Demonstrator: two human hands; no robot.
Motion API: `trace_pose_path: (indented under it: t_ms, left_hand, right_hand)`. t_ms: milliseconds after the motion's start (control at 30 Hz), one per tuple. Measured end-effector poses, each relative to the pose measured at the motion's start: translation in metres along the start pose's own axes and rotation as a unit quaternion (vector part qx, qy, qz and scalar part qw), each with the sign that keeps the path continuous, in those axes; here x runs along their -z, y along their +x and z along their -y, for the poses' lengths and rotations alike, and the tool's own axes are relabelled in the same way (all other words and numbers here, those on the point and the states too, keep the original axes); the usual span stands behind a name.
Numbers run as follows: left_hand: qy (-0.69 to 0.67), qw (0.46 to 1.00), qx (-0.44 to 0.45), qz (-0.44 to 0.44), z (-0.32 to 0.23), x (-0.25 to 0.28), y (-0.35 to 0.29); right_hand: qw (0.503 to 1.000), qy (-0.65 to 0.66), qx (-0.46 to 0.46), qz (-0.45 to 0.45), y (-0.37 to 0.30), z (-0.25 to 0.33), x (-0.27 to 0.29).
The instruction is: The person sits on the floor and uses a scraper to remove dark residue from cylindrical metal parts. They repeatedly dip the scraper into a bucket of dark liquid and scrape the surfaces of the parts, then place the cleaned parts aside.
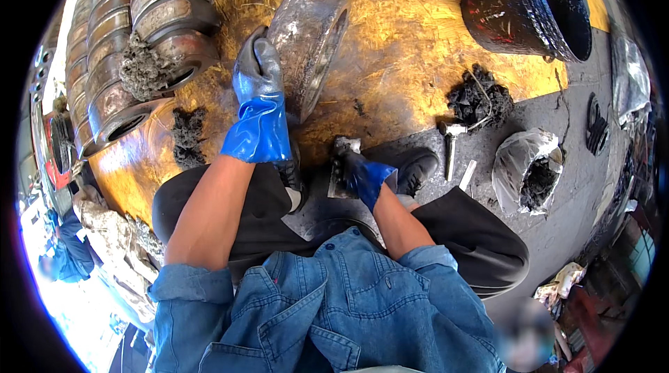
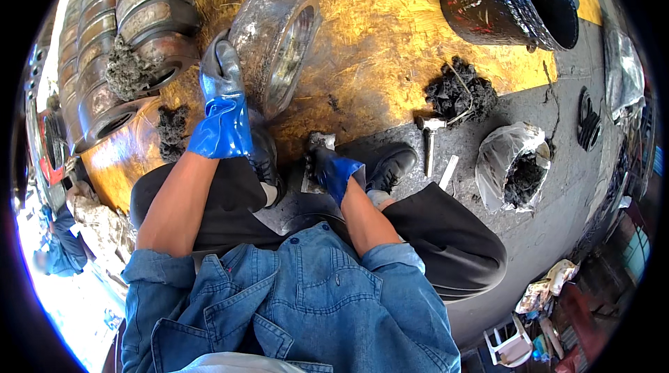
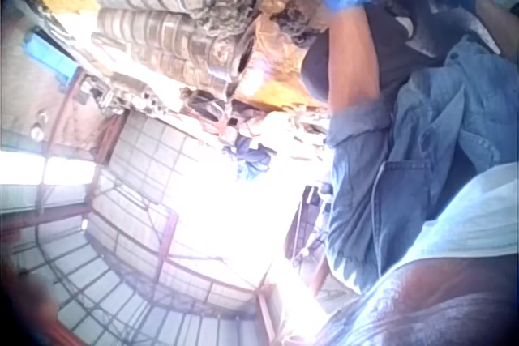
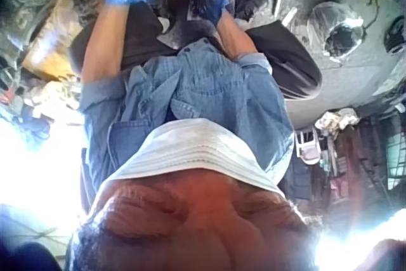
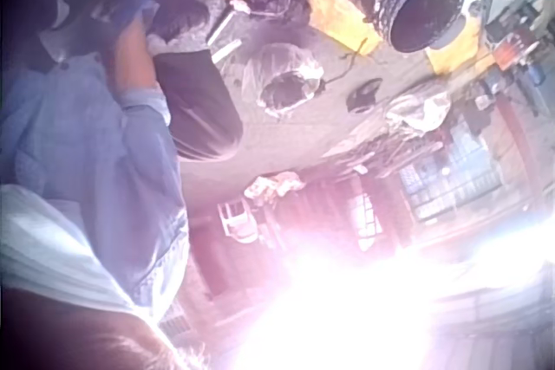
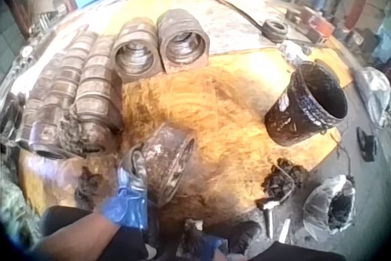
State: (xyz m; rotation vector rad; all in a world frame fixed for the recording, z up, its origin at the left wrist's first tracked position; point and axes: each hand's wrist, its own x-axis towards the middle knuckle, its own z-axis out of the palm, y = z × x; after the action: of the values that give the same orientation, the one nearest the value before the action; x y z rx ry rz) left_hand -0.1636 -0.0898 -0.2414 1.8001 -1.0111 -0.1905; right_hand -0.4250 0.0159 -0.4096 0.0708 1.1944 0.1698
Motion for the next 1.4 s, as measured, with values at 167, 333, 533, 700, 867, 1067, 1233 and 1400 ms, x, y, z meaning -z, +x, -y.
trace_pose_path:
  t_ms: [167,333,533,700,867,1067,1233,1400]
  left_hand:
    - [0.051,0.998,0.040,0.015,-0.010,0.004,-0.002]
    - [0.032,0.999,0.027,0.015,-0.009,0.002,0.001]
    - [0.041,0.998,0.035,0.017,-0.006,0.010,0.003]
    - [0.034,0.999,0.010,0.009,-0.004,-0.004,0.002]
    - [0.006,0.998,0.068,0.016,-0.001,0.004,0.002]
    - [0.036,0.997,0.058,0.019,-0.008,0.001,-0.002]
    - [0.059,0.997,0.039,-0.001,0.005,-0.002,-0.002]
    - [0.169,0.985,-0.022,-0.019,-0.011,0.008,0.007]
  right_hand:
    - [0.999,-0.010,0.050,0.008,-0.006,-0.016,0.005]
    - [0.996,0.003,0.090,-0.024,0.008,-0.031,0.008]
    - [0.995,0.037,0.084,0.030,0.001,0.032,-0.008]
    - [0.986,-0.026,0.160,0.048,0.024,0.159,0.005]
    - [0.938,-0.181,0.295,0.030,-0.039,0.257,-0.035]
    - [0.926,-0.149,0.339,0.079,-0.137,0.316,-0.027]
    - [0.895,-0.132,0.411,0.111,-0.263,0.287,-0.039]
    - [0.893,-0.110,0.431,0.075,-0.340,0.232,-0.039]
